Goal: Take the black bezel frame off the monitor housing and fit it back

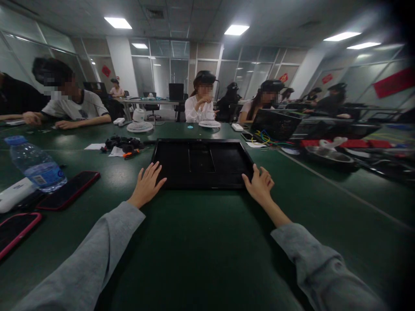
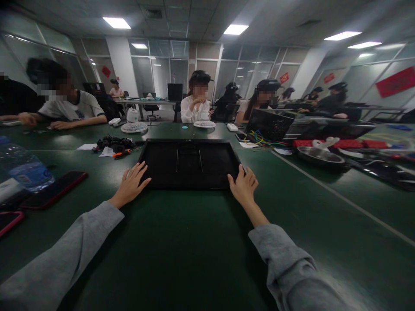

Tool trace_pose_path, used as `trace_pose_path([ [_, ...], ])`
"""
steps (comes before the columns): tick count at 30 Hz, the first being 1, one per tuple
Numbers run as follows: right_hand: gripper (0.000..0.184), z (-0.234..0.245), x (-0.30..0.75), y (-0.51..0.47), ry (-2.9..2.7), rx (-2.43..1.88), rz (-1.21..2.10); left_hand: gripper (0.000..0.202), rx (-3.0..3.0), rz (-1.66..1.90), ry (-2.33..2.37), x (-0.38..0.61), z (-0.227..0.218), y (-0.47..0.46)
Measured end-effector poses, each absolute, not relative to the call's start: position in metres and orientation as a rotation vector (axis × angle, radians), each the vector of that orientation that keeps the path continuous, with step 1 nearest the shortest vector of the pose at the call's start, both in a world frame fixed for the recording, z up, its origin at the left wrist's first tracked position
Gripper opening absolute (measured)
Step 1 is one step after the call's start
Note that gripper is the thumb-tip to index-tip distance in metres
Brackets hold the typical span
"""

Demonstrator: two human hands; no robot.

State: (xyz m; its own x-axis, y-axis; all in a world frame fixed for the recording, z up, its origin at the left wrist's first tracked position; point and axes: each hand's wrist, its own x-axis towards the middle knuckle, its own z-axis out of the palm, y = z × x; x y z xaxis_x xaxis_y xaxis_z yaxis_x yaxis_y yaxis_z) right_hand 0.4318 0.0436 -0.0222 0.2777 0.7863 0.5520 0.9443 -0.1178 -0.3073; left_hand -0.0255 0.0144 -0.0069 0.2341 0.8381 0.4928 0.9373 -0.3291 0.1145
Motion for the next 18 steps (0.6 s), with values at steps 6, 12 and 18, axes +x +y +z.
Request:
trace_pose_path([
  [6, 0.071, -0.02, 0.433, 0.045, -1.601, -2.024, -0.238, 0.067, -2.361, -0.757, -1.75, -0.033, -0.012, 0.024],
  [12, 0.071, -0.019, 0.442, 0.048, -1.566, -1.931, -0.166, 0.066, -2.186, -1.171, -1.89, -0.048, -0.019, 0.039],
  [18, 0.058, -0.032, 0.47, 0.06, -1.179, -1.862, 0.034, 0.05, -2.034, -1.259, -2.327, -0.058, -0.015, 0.041],
])
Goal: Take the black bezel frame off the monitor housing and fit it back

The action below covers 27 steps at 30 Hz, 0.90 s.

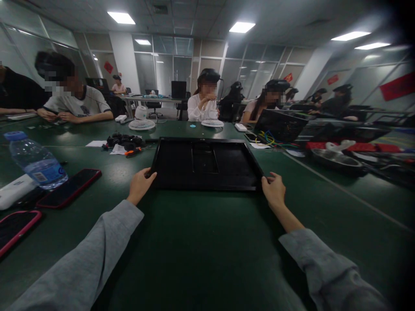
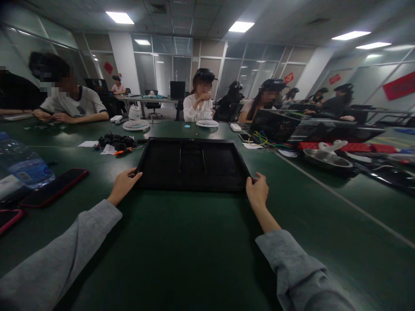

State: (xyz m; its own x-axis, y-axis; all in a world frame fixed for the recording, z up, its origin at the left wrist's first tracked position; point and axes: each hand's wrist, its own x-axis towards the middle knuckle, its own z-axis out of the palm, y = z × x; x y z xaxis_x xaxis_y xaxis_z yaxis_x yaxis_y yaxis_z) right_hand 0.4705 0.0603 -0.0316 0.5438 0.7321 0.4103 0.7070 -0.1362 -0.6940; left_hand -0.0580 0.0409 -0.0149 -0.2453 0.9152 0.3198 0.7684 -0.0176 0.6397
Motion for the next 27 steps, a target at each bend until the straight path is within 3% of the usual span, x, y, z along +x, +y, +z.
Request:
trace_pose_path([
  [5, 0.047, -0.047, 0.485, 0.071, -1.242, -1.714, 0.085, 0.048, 1.684, 1.221, 1.939, -0.06, -0.016, 0.044],
  [17, 0.045, -0.039, 0.474, 0.065, -1.214, -1.726, 0.168, 0.044, 1.477, 1.472, 1.819, -0.067, -0.029, 0.05],
  [24, 0.046, -0.037, 0.471, 0.064, -1.247, -1.713, 0.191, 0.046, 1.59, 1.369, 1.872, -0.064, -0.024, 0.049],
  [27, 0.051, -0.031, 0.466, 0.062, -1.31, -1.722, 0.056, 0.053, 1.675, 1.371, 1.988, -0.058, -0.016, 0.043],
])
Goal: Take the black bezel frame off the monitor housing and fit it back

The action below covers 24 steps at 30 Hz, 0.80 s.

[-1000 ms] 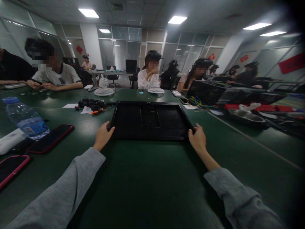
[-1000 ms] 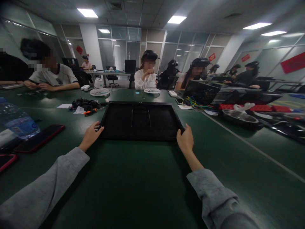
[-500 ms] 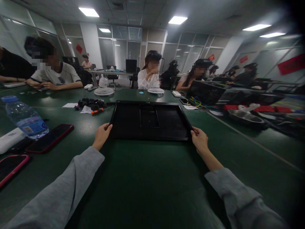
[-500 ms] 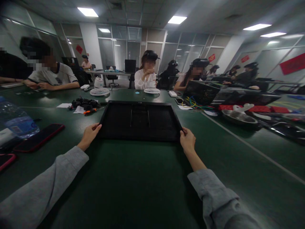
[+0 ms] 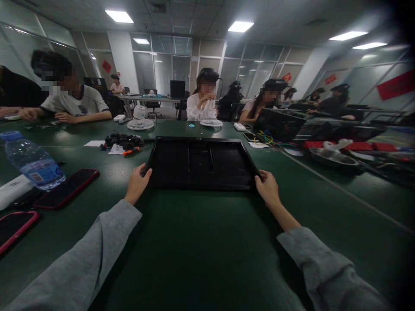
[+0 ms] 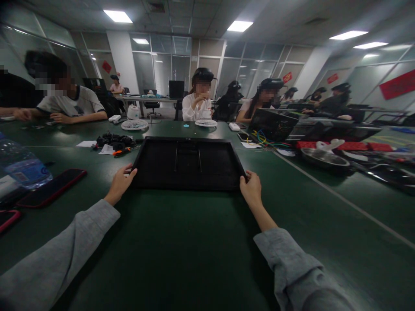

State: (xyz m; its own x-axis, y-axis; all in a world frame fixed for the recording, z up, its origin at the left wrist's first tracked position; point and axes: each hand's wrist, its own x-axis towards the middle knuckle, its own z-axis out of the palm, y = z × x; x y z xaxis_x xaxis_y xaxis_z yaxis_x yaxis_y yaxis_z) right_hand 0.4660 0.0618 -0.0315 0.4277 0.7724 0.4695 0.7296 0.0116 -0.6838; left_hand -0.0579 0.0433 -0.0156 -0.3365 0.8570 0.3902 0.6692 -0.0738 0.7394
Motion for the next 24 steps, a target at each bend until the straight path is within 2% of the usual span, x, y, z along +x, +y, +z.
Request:
trace_pose_path([
  [4, 0.055, -0.016, 0.444, 0.049, -1.487, -1.699, -0.291, 0.052, 2.109, 1.321, 2.023, -0.04, -0.001, 0.028],
  [7, 0.054, -0.006, 0.419, 0.037, -1.716, -1.617, -0.36, 0.052, 2.48, 1.095, 1.88, -0.027, 0.005, 0.017],
  [12, 0.054, -0.006, 0.396, 0.032, -2.139, -1.479, -0.169, 0.05, 2.688, 0.755, 1.713, -0.022, 0.001, 0.015],
  [15, 0.054, -0.01, 0.397, 0.034, -2.192, -1.502, -0.125, 0.048, 2.687, 0.654, 1.713, -0.025, -0.003, 0.019],
  [20, 0.057, -0.011, 0.399, 0.034, -2.164, -1.526, -0.139, 0.05, 2.676, 0.678, 1.699, -0.026, -0.003, 0.02],
  [24, 0.072, -0.01, 0.399, 0.033, -2.102, -1.514, -0.078, 0.064, 2.634, 0.811, 1.733, -0.025, -0.001, 0.018],
])
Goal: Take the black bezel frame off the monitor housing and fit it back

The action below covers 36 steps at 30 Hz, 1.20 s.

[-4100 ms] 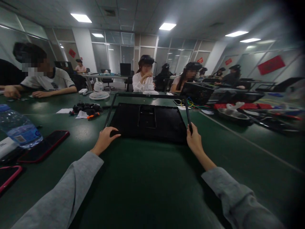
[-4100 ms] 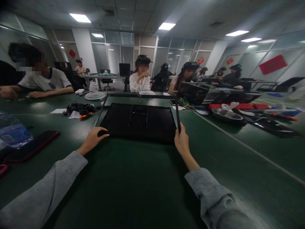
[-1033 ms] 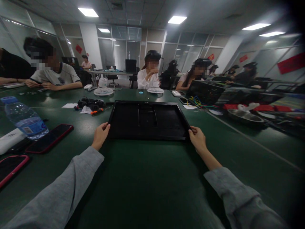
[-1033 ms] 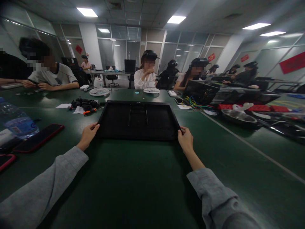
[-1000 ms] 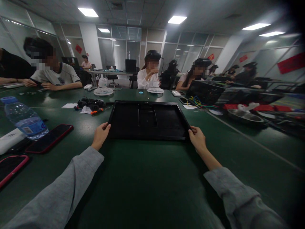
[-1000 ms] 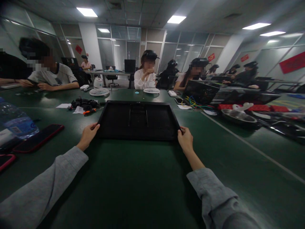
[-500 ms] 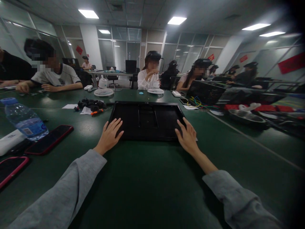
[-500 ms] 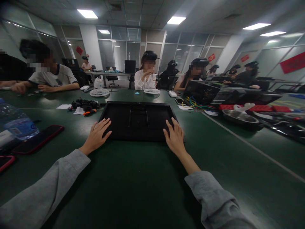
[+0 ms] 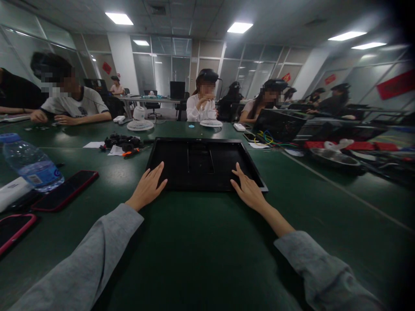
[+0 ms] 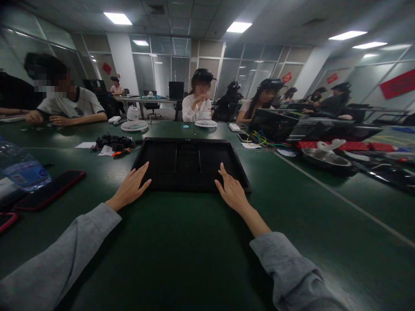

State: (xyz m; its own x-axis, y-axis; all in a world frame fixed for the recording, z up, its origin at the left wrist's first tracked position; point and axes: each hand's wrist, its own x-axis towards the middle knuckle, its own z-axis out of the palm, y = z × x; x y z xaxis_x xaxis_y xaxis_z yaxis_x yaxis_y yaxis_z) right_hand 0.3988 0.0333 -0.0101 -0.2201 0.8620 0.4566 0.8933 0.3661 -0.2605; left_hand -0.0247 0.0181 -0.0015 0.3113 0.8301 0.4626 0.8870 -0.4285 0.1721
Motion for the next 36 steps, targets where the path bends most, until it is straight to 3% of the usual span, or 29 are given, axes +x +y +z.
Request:
trace_pose_path([
  [2, 0.067, -0.01, 0.3993, 0.0338, -2.13, -1.509, -0.078, 0.067, -2.437, -0.759, -1.612, -0.0246, -0.0012, 0.018],
  [6, 0.054, -0.0111, 0.4004, 0.0345, -2.197, -1.517, -0.137, 0.051, -2.5, -0.64, -1.607, -0.0252, -0.0022, 0.0196],
  [16, 0.055, -0.0111, 0.4015, 0.0353, -2.172, -1.507, -0.107, 0.049, -2.484, -0.662, -1.614, -0.026, -0.0024, 0.0206],
  [24, 0.068, -0.0137, 0.4012, 0.035, -2.103, -1.544, -0.116, 0.047, -2.474, -0.717, -1.638, -0.0256, -0.0029, 0.0213],
  [29, 0.057, -0.0119, 0.4005, 0.0344, -2.107, -1.579, -0.147, 0.049, -2.456, -0.763, -1.628, -0.0263, -0.0049, 0.0224],
  [36, 0.056, -0.0102, 0.4012, 0.0346, -2.1, -1.575, -0.111, 0.052, -2.375, -0.788, -1.632, -0.0268, -0.0053, 0.023],
])
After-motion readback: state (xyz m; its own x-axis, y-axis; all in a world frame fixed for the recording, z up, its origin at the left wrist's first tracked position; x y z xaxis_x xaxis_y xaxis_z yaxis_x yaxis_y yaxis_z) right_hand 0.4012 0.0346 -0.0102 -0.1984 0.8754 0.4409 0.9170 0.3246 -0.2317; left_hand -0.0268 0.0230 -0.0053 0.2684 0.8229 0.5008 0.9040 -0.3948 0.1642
